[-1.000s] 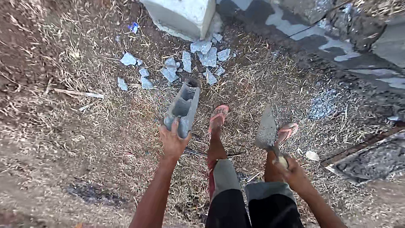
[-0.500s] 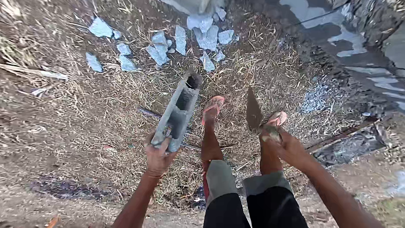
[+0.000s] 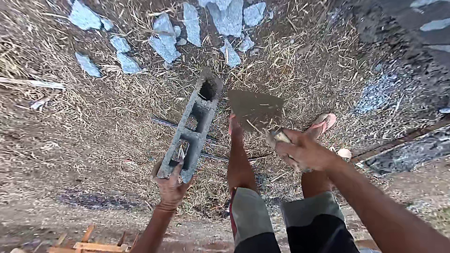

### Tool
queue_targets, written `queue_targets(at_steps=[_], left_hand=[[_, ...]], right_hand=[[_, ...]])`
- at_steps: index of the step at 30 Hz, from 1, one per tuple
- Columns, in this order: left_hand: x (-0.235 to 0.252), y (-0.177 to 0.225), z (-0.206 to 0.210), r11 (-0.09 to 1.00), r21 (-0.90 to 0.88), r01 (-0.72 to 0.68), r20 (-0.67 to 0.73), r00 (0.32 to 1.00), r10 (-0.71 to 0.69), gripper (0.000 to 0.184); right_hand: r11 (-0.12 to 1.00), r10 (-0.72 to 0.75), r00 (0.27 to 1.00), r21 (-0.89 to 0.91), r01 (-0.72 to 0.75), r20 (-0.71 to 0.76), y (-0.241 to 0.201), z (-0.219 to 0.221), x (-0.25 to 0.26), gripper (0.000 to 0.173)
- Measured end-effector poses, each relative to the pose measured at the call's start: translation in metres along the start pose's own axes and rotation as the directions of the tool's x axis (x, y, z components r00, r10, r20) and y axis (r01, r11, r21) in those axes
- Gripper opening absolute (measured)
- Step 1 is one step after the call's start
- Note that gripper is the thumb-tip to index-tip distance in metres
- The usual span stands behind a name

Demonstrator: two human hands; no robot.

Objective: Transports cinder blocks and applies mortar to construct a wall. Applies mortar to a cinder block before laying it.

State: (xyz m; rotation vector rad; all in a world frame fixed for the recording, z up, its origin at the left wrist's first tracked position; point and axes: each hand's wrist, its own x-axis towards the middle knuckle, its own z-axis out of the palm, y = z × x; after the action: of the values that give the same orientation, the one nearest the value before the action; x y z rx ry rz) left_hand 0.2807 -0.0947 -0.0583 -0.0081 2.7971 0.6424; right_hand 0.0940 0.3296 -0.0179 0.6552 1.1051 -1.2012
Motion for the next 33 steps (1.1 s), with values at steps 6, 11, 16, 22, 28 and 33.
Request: queue_targets(at_steps=[6,11,16,22,28,33], left_hand=[[0.001,0.004,0.001,1.0,0.028,0.009,-0.008,1.0,-0.009,0.063],[0.013,0.016,-0.006,0.998,0.067,0.006,0.013,1.0,-0.007,0.063],[0.02,0.026,-0.009,0.998,0.058,0.013,0.024,1.0,-0.014,0.058],[0.02,0.019,-0.011,0.999,0.04,0.007,0.035,0.999,-0.008,0.057],[0.008,0.011,-0.003,0.999,0.004,0.04,0.031,0.999,-0.04,0.056],[0.021,0.017,-0.01,0.999,0.004,0.042,0.033,0.999,-0.042,0.054]], right_hand=[[0.989,0.09,0.993,-0.124,-0.08,0.075,-0.059,-0.012,0.1,0.032],[0.861,0.127,0.99,-0.49,-0.137,-0.054,-0.128,0.021,0.112,0.037],[0.87,0.158,0.986,-0.464,-0.166,-0.057,-0.12,0.01,0.099,0.039],[0.74,0.178,0.983,-0.652,-0.164,-0.045,-0.153,-0.012,0.11,0.04],[0.551,0.341,0.934,-0.782,-0.292,-0.109,-0.204,0.01,0.06,0.044],[0.614,-0.059,0.989,-0.786,-0.073,-0.138,-0.09,0.007,0.125,0.046]])
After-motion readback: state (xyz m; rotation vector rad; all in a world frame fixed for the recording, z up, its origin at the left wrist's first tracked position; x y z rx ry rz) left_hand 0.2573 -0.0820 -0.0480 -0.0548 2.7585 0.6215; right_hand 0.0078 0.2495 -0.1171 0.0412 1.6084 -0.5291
